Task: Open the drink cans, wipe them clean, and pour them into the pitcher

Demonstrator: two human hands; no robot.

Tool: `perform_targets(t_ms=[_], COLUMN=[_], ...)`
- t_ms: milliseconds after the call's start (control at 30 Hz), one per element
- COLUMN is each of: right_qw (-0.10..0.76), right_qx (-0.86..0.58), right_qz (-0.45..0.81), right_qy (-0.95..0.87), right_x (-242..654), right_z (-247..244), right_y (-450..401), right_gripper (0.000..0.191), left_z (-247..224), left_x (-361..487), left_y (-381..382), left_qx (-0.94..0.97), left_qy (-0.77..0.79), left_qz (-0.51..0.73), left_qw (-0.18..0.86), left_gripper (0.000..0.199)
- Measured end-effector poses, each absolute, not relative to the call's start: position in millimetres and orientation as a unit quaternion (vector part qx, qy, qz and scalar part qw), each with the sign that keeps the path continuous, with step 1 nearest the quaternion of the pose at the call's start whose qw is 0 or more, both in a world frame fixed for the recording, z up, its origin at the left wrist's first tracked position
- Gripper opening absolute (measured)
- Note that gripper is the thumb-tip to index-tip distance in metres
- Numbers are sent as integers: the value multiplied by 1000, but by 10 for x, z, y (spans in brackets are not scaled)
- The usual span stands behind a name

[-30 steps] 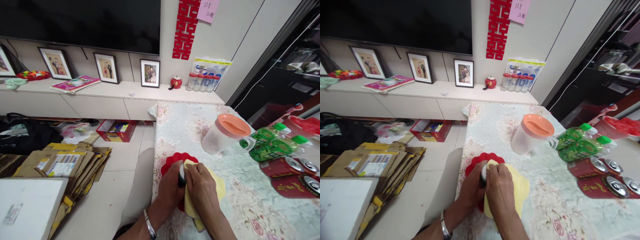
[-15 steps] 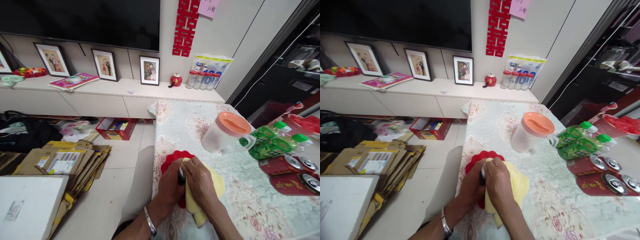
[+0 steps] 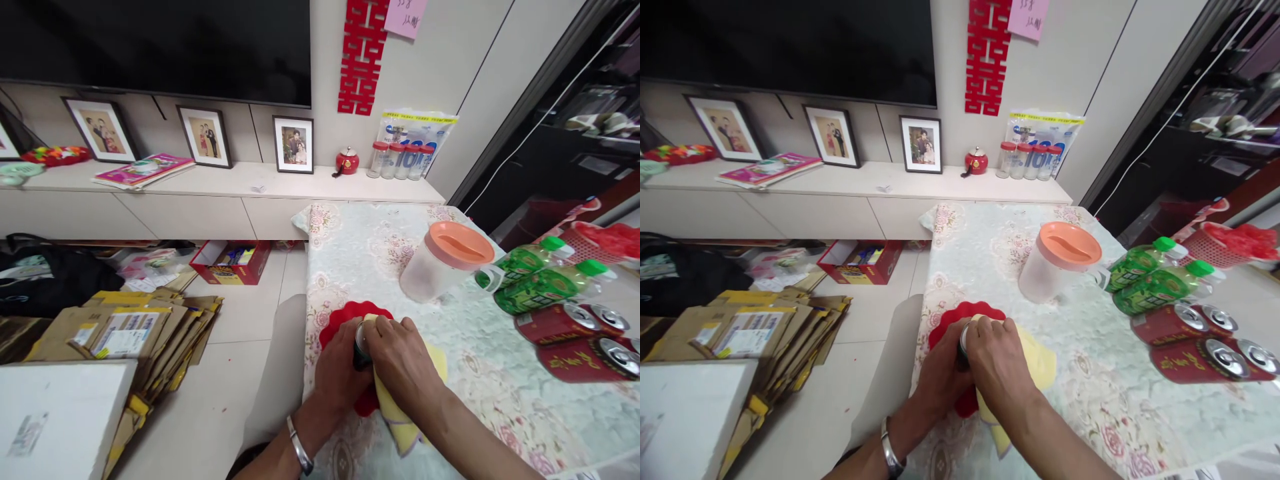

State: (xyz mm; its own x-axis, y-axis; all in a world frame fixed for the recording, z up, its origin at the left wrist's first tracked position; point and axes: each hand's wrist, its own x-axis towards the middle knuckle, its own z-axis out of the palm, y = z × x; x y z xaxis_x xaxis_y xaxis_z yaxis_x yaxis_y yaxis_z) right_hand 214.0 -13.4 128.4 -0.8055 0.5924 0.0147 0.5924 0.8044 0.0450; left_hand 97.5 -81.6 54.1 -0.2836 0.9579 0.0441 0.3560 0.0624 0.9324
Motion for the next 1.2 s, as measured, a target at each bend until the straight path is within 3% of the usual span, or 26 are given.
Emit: perform_targets(t_ms=[200,367,600,933,1200], right_qw=[42,56,-56,-79,-81], right_qx=[361,390,459,436,320], right_qz=[-8,-79,-180,-178,-236], right_qy=[932,916,868,878,914], right_x=[2123,2316,2323,2012,2502], right_z=[1381,1438,1309,1176,1160], right_y=[-114,-22,-34,-160,-100], right_gripper=[31,22,27,28,32], left_z=[563,541,479,528,437], left_x=[988,1000,993,980,982], left_y=[-829,-815,-808,-837,-816], left_qx=[496,501,507,506,513], left_qy=[670,683,683,660,678], left_qz=[445,431,428,463,429], left_qw=[327,311,306,306,305], left_gripper=[58,54,58,39,67])
